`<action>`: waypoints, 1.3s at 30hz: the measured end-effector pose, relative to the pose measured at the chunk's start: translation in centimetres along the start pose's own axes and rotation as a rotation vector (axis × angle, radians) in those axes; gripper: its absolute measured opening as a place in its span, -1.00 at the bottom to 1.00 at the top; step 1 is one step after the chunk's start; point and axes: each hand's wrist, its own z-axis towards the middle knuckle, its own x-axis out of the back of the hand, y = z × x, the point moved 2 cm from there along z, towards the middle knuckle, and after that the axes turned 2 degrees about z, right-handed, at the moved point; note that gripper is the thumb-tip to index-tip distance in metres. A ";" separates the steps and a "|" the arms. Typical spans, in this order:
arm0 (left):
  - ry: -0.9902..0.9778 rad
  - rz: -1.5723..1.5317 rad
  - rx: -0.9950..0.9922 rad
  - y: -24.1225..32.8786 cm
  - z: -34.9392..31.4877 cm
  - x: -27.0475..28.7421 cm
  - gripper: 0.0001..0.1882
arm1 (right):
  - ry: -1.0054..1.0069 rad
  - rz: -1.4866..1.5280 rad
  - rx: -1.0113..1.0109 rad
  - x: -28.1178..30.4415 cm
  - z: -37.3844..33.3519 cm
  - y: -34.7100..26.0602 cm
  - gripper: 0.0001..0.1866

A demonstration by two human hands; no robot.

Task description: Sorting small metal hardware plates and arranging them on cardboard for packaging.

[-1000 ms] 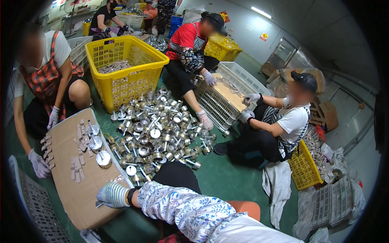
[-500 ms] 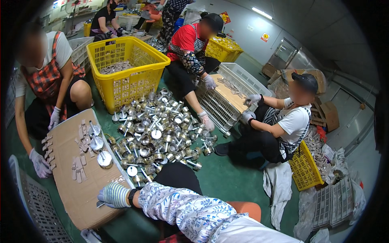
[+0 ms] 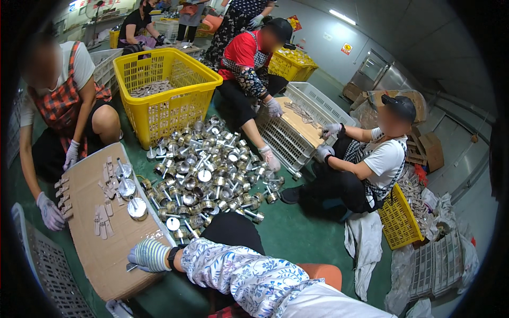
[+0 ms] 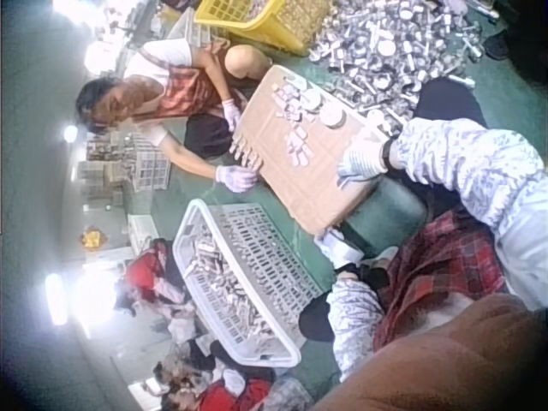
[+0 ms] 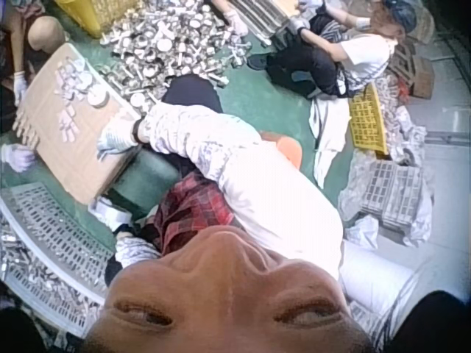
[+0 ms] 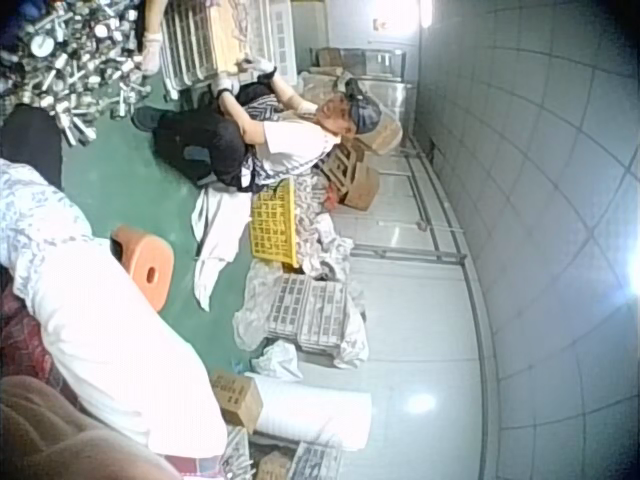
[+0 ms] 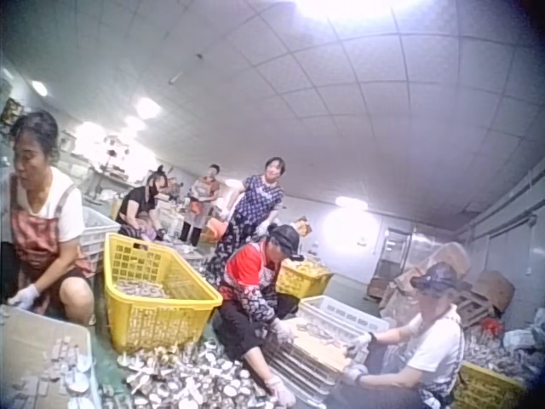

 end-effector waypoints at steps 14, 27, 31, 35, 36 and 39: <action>0.001 0.035 -0.085 -0.5 0.1 -0.1 -0.58 | -0.033 0.001 -0.020 0.2 0.0 0.1 -0.83; 0.023 -0.152 -0.005 -1.3 0.4 0.0 -0.63 | -0.016 0.026 -0.016 0.2 0.0 0.1 -0.83; 0.046 -0.413 0.151 -1.9 1.1 0.0 -0.70 | -0.031 0.032 -0.013 -0.2 0.1 0.2 -0.82; 0.024 -0.645 0.268 -3.5 2.0 -0.2 -0.76 | -0.040 0.020 -0.016 0.0 -0.1 0.2 -0.81; 0.008 -0.695 0.290 -4.5 2.4 -0.1 -0.78 | -0.033 0.024 -0.010 0.1 -0.1 0.2 -0.80; -0.175 -0.793 0.295 -14.9 5.4 6.1 -0.82 | -0.019 0.063 0.055 -0.5 1.6 -2.0 -0.80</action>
